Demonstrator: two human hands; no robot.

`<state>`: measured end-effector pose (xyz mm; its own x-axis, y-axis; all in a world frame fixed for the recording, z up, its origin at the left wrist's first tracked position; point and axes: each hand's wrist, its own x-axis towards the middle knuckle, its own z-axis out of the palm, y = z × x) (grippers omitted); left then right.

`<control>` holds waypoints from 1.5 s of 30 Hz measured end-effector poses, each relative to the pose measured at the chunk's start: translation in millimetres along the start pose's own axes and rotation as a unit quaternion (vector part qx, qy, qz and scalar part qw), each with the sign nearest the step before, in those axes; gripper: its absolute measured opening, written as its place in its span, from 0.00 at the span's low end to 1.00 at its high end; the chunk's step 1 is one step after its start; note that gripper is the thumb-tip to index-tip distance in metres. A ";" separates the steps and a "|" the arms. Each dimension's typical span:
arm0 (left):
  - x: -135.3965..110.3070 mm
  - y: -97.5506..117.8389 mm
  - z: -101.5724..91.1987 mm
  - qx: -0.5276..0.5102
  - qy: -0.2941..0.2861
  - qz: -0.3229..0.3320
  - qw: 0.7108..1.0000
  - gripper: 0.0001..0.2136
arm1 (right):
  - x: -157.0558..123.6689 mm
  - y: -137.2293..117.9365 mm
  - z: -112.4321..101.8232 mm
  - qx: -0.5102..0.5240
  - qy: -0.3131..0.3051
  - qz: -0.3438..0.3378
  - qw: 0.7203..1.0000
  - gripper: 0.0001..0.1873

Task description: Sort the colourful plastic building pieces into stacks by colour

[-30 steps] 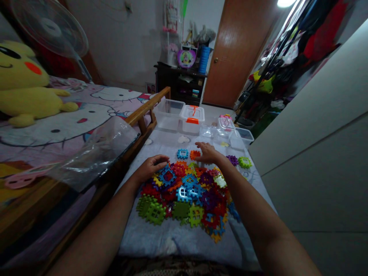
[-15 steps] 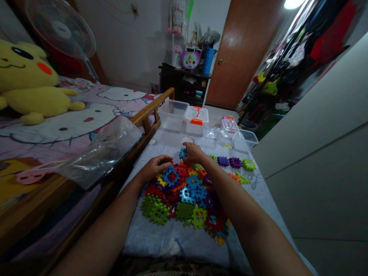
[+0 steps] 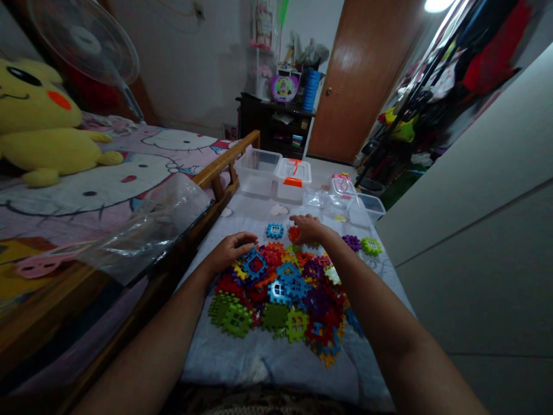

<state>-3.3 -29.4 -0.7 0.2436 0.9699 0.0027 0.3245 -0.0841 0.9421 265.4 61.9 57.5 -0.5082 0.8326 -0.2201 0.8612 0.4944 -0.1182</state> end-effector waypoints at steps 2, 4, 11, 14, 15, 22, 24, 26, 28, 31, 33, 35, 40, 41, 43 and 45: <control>0.1 -0.9 -0.2 0.003 -0.002 0.003 1.000 0.24 | -1.4 -1.3 5.6 -0.010 -0.011 -0.002 1.000 0.45; -0.2 -1.0 -0.2 0.002 -0.002 0.003 1.000 0.24 | -0.6 -3.4 10.3 -0.014 -0.014 -0.003 1.000 0.45; -0.9 -0.4 -0.7 0.005 -0.005 -0.004 1.000 0.25 | 1.6 -0.6 13.0 -0.015 -0.015 -0.006 1.000 0.45; -0.5 -0.8 -1.0 0.002 -0.009 -0.002 1.000 0.25 | 0.9 2.3 14.6 -0.018 -0.011 -0.005 1.000 0.44; -0.4 -0.8 -1.0 0.000 -0.008 -0.003 1.000 0.25 | 0.7 3.0 15.4 -0.019 -0.010 -0.004 1.000 0.43; -1.1 1.3 -0.3 0.003 -0.002 -0.002 1.000 0.24 | -0.6 5.6 20.6 -0.020 0.006 -0.006 1.000 0.39; -1.0 0.8 -0.2 0.000 -0.002 -0.002 1.000 0.24 | 0.4 5.9 21.5 -0.019 0.010 -0.004 1.000 0.38; -0.8 -0.2 -0.3 -0.002 -0.004 -0.001 1.000 0.24 | 2.2 5.5 22.0 -0.016 0.016 -0.002 1.000 0.39; -0.7 -1.2 -0.6 -0.001 -0.006 0.000 1.000 0.24 | 4.3 3.8 22.3 -0.012 0.020 -0.003 1.000 0.39; -0.5 -2.0 -1.1 0.000 -0.004 0.002 1.000 0.24 | 6.5 -0.2 22.9 -0.007 0.019 -0.004 1.000 0.39; -0.6 -2.0 -1.2 0.000 -0.005 0.000 1.000 0.24 | 6.6 -1.5 22.5 -0.004 0.016 -0.002 1.000 0.40; -0.7 -1.9 -1.1 -0.004 -0.007 -0.004 1.000 0.25 | 4.9 1.3 19.6 -0.002 0.015 0.000 1.000 0.41; -0.6 -2.3 -0.8 -0.027 -0.007 -0.013 1.000 0.26 | -6.6 30.2 2.3 0.033 0.029 0.015 0.999 0.39; -0.4 -2.4 -0.8 -0.028 -0.007 -0.014 0.999 0.26 | -10.0 37.1 -0.3 0.032 0.028 0.022 0.999 0.37; -0.3 -2.5 -0.9 -0.025 -0.004 -0.015 1.000 0.26 | -17.1 47.4 -2.0 0.023 0.018 0.032 0.999 0.36; -0.3 -1.9 -0.8 -0.020 0.001 -0.018 1.000 0.26 | -23.8 51.1 1.3 0.011 0.004 0.036 0.999 0.39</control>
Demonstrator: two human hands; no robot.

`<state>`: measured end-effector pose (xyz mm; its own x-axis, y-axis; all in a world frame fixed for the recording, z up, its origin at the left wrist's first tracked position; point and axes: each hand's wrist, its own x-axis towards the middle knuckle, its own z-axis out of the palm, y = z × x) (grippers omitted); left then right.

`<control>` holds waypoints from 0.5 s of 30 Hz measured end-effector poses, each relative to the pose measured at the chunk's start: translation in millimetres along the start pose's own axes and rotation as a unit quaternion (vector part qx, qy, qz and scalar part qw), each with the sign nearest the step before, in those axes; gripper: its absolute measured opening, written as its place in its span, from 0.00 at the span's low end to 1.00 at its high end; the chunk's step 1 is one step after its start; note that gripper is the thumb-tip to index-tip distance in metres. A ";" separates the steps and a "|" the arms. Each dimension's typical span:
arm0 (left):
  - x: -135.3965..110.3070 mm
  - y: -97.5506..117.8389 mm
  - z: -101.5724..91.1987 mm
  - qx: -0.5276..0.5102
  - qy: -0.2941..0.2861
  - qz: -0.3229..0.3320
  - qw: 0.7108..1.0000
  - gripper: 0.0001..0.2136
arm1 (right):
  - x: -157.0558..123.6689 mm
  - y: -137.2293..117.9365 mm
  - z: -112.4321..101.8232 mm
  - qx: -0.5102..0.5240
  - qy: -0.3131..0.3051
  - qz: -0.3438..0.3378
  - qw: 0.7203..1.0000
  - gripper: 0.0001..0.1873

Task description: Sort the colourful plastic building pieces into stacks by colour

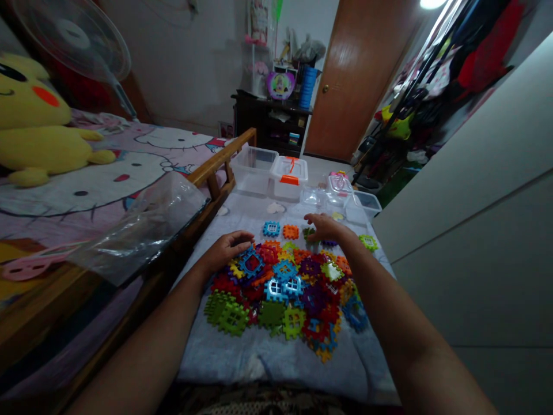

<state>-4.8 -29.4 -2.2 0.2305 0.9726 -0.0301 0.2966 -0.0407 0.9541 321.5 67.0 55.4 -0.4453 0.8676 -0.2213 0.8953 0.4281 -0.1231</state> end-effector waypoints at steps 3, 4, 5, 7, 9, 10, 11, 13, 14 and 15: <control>-0.6 1.6 0.5 0.002 0.002 -0.004 1.000 0.27 | -7.3 -3.2 8.9 -0.034 -0.013 -0.002 0.999 0.45; -0.8 2.0 0.7 0.001 0.002 -0.005 1.000 0.27 | -8.8 -5.3 11.3 -0.044 -0.014 -0.003 0.999 0.45; -0.9 2.3 0.9 0.000 0.001 -0.005 1.000 0.27 | -9.7 -7.3 13.0 -0.049 -0.014 -0.004 0.999 0.45; -0.8 2.3 0.9 -0.001 0.002 -0.004 1.000 0.27 | -10.1 -10.6 14.1 -0.047 -0.011 -0.005 0.999 0.44; -0.5 2.1 0.8 0.001 0.003 -0.006 1.000 0.27 | -9.0 -12.7 13.1 -0.043 -0.008 -0.005 0.999 0.44; -0.4 2.1 0.7 0.002 0.003 -0.006 1.000 0.27 | -8.1 -13.5 12.3 -0.040 -0.007 -0.004 0.999 0.44; -0.4 2.2 0.6 0.003 0.004 -0.007 1.000 0.27 | -7.1 -14.2 11.5 -0.038 -0.005 -0.003 0.999 0.44; -0.6 2.8 0.5 0.004 0.003 -0.007 1.000 0.28 | -5.2 -15.6 10.5 -0.035 -0.004 0.001 0.999 0.44; -0.8 3.1 0.6 0.003 0.004 -0.006 1.000 0.28 | -4.4 -16.2 10.3 -0.033 -0.005 0.004 0.999 0.44; -1.0 3.4 0.7 0.003 0.005 -0.005 1.000 0.27 | -3.8 -16.7 10.3 -0.032 -0.007 0.006 0.999 0.44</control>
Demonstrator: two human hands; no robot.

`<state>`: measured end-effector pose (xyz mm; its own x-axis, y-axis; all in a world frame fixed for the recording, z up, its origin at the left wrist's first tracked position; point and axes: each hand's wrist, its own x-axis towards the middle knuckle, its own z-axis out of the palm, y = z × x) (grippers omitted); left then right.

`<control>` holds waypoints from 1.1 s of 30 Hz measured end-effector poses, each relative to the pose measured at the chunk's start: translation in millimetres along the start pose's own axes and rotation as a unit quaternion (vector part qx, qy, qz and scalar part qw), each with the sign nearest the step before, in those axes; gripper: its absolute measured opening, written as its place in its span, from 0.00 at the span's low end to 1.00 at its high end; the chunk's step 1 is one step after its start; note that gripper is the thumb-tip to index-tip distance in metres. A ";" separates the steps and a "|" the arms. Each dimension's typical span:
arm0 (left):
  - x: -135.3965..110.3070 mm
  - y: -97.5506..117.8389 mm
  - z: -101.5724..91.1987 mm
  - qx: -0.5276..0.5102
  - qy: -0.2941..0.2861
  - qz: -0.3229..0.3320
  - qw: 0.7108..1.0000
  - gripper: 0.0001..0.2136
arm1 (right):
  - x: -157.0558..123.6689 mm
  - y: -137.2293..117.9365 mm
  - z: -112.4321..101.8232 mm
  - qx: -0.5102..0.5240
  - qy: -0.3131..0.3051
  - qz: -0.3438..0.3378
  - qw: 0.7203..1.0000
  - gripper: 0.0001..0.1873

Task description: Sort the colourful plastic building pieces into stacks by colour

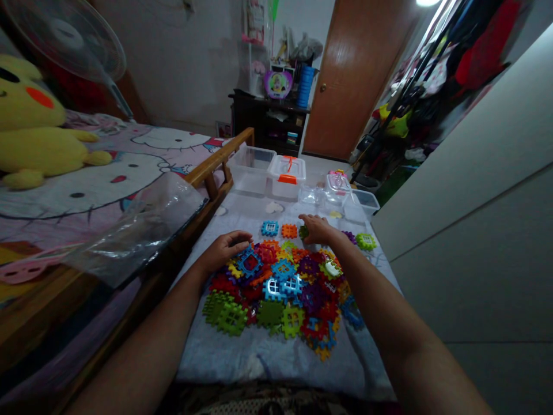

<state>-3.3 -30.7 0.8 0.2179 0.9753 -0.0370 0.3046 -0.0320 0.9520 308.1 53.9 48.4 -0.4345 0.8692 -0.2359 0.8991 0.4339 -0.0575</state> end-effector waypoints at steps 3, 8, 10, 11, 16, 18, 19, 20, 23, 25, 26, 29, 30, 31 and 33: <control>-0.4 0.3 0.5 -0.003 0.003 0.002 1.000 0.27 | 0.4 -1.2 0.0 0.003 -0.007 0.006 1.000 0.43; -0.6 1.0 1.0 0.000 0.001 0.000 1.000 0.27 | -0.5 -3.6 -1.4 0.014 -0.008 0.012 1.000 0.43; -0.8 1.8 0.8 0.005 -0.002 0.003 1.000 0.26 | -2.9 -3.6 -3.1 0.023 -0.002 0.014 1.000 0.44; -0.8 2.1 0.6 0.007 -0.004 0.005 1.000 0.26 | -5.4 -2.8 -4.2 0.026 0.001 0.016 1.000 0.44; 0.0 2.7 0.0 0.013 -0.003 0.001 1.000 0.29 | -38.0 7.2 -8.1 0.130 0.076 -0.001 0.989 0.40; 0.2 2.9 -0.2 0.012 -0.004 -0.002 1.000 0.29 | -57.1 9.0 -6.3 0.168 0.107 -0.004 0.980 0.35; 0.2 3.0 -0.2 0.011 -0.006 -0.002 1.000 0.29 | -66.3 8.3 -4.6 0.171 0.109 -0.004 0.979 0.32; 0.1 3.2 -0.3 0.010 -0.008 -0.004 1.000 0.29 | -74.7 6.5 -2.3 0.171 0.105 -0.005 0.980 0.29; -1.1 3.7 0.0 -0.005 -0.007 -0.020 1.000 0.29 | -93.6 -4.5 5.6 0.181 0.091 -0.016 0.979 0.21; -2.0 3.3 0.6 -0.021 0.000 -0.034 0.999 0.30 | -101.2 -14.5 10.3 0.194 0.087 -0.031 0.977 0.16; -2.2 2.8 1.0 -0.027 0.003 -0.037 0.999 0.30 | -103.9 -19.4 12.3 0.197 0.085 -0.038 0.976 0.14; -2.5 0.8 2.1 -0.038 0.012 -0.024 0.999 0.28 | -110.2 -31.1 17.0 0.196 0.087 -0.055 0.975 0.10; -2.6 0.2 2.2 -0.040 0.015 -0.017 0.999 0.28 | -112.0 -33.4 18.2 0.194 0.092 -0.056 0.975 0.10; -2.9 0.0 2.0 -0.041 0.018 -0.012 0.999 0.28 | -113.8 -34.8 19.4 0.188 0.098 -0.053 0.976 0.10; -4.0 1.1 0.7 -0.040 0.023 -0.008 0.999 0.27 | -117.1 -35.3 21.5 0.164 0.102 -0.048 0.980 0.11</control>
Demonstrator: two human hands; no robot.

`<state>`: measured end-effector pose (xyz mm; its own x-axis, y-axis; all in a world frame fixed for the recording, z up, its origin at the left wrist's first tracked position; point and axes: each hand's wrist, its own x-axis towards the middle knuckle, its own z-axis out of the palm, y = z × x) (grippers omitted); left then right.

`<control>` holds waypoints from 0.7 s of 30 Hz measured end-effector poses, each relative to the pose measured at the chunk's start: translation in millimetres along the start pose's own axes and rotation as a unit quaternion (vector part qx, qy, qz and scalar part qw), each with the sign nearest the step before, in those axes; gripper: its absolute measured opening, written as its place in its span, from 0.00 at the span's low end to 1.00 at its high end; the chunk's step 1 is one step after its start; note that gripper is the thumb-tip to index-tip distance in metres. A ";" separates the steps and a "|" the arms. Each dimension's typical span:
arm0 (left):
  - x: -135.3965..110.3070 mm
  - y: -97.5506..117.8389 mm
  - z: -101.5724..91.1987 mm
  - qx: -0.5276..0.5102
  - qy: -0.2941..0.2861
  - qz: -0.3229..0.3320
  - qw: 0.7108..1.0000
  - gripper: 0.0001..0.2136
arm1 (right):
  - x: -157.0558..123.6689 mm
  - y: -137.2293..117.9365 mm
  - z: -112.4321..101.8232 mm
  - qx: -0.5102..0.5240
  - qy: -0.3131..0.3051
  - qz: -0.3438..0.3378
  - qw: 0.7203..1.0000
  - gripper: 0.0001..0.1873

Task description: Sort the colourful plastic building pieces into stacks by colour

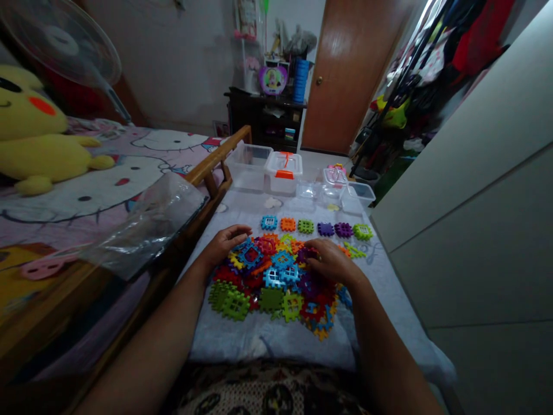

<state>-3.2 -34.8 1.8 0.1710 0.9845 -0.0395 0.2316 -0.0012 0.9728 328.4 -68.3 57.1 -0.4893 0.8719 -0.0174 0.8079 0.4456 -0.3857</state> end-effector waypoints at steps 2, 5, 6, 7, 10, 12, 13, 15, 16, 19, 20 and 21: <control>-2.4 4.1 -2.1 0.008 0.008 0.003 1.000 0.27 | -2.7 2.0 1.2 -0.022 -0.006 -0.003 1.000 0.11; -7.4 16.4 -5.1 0.044 0.018 0.019 0.999 0.25 | -3.8 7.0 4.2 -0.024 -0.013 -0.016 1.000 0.11; -9.3 21.7 -5.7 0.063 0.013 0.030 0.997 0.24 | -3.5 8.7 5.6 -0.021 -0.014 -0.017 1.000 0.10; -11.0 27.4 -5.8 0.084 0.005 0.040 0.996 0.24 | -2.9 10.1 7.0 -0.020 -0.015 -0.016 1.000 0.10; -15.4 43.2 -2.9 0.146 -0.035 0.056 0.987 0.25 | -1.6 12.0 10.0 -0.022 -0.018 -0.008 1.000 0.09; -17.2 49.8 2.0 0.178 -0.061 0.063 0.980 0.25 | -2.6 10.8 9.6 -0.018 -0.009 -0.005 1.000 0.08; -17.6 51.5 5.0 0.191 -0.072 0.070 0.976 0.25 | -3.8 9.6 8.7 -0.010 -0.002 -0.005 1.000 0.07; -17.6 51.9 11.7 0.210 -0.085 0.093 0.969 0.24 | -6.8 7.0 6.1 0.022 0.014 -0.005 1.000 0.08; -17.4 51.0 14.9 0.217 -0.089 0.103 0.967 0.24 | -8.5 6.1 4.7 0.045 0.024 -0.001 0.999 0.08; -16.7 46.9 21.8 0.229 -0.092 0.115 0.962 0.23 | -12.4 7.4 1.8 0.123 0.067 0.028 0.990 0.10; -16.7 45.9 22.8 0.230 -0.091 0.116 0.962 0.22 | -13.2 9.3 1.3 0.146 0.087 0.047 0.984 0.11; -17.0 45.2 23.2 0.228 -0.090 0.116 0.962 0.22 | -13.8 11.9 1.2 0.166 0.104 0.067 0.978 0.13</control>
<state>26.6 -55.7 41.1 0.4231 0.9019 0.0870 0.5568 -0.3345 0.7603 344.4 -75.3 51.7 -0.2802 0.9560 0.0866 0.6928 0.2638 -0.6711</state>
